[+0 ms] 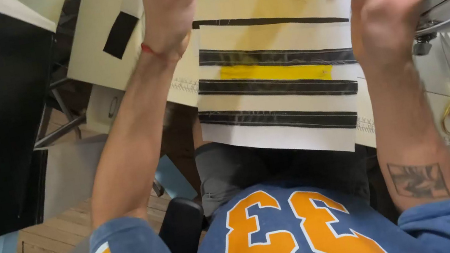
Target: Aligning, folding, and trimming fabric components in preparation for sewing
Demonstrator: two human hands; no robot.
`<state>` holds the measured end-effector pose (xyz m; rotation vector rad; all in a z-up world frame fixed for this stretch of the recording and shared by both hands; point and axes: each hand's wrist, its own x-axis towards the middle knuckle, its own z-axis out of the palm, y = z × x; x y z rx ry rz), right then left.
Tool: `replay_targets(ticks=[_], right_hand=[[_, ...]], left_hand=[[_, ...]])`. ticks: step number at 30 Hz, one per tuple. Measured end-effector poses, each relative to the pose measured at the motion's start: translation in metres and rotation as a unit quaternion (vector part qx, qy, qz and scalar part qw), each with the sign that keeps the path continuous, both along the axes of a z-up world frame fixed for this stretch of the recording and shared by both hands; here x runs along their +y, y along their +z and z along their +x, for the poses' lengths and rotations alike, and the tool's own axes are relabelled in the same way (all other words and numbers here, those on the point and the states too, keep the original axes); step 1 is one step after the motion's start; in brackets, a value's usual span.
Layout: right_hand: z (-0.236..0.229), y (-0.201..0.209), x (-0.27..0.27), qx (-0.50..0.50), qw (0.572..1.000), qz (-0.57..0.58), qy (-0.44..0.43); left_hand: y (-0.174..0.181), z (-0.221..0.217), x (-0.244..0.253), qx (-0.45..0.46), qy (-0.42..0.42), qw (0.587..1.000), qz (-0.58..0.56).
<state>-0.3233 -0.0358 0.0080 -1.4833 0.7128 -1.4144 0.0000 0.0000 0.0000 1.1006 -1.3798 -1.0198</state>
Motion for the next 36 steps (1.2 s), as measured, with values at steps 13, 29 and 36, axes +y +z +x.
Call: replay_targets(ticks=[13,29,36], right_hand=[[-0.047,-0.098,0.052,0.397,0.909,0.091,-0.091],[-0.078,-0.091,0.045,0.461,0.877,0.109,-0.080],[-0.080,-0.090,0.041,0.472,0.865,0.153,-0.068]], left_hand=[[-0.093,0.003,0.039,-0.217,0.038,0.972,0.087],[-0.101,0.002,0.040,-0.310,0.067,0.947,0.049],[-0.101,-0.002,0.042,-0.317,0.076,0.945,0.034]])
